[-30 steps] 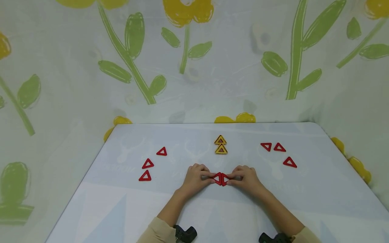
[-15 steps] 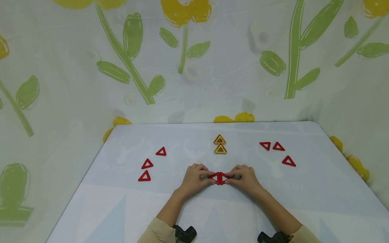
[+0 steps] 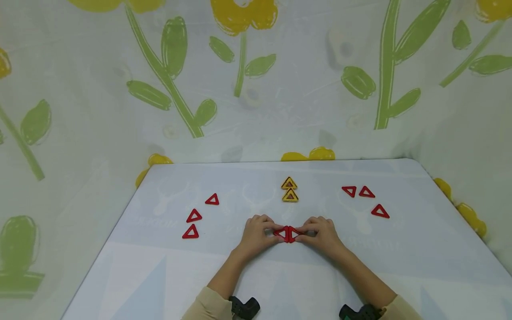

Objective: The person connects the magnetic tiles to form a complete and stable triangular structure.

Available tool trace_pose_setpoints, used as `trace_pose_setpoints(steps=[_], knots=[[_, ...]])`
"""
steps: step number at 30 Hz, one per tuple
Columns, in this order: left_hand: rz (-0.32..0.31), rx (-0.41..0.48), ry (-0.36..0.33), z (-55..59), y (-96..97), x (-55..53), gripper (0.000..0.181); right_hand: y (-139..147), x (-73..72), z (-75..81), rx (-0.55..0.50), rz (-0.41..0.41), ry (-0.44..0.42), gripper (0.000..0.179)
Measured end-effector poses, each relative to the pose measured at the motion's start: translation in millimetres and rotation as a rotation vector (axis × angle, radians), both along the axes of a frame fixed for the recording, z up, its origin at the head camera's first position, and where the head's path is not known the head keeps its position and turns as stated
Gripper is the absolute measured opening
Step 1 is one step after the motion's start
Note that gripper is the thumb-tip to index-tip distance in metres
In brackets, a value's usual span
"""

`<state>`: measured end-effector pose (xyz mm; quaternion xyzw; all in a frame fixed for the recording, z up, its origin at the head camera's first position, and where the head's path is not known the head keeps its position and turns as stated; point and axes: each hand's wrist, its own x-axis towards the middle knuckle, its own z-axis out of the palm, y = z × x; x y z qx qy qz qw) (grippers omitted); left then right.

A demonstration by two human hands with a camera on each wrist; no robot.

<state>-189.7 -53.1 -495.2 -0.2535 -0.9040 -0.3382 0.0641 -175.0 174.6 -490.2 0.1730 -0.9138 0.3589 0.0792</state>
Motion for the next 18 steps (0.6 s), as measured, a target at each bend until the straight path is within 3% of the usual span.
trace_pose_setpoints(steps=[9, 18], knots=[[-0.011, -0.020, 0.030, -1.6, -1.1, -1.5, 0.033, 3, -0.2, 4.4, 0.000, 0.010, -0.056, 0.027], [-0.020, 0.000, 0.014, -2.7, -3.6, -1.5, 0.028, 17, 1.2, 8.0, -0.140, 0.005, -0.264, 0.028]])
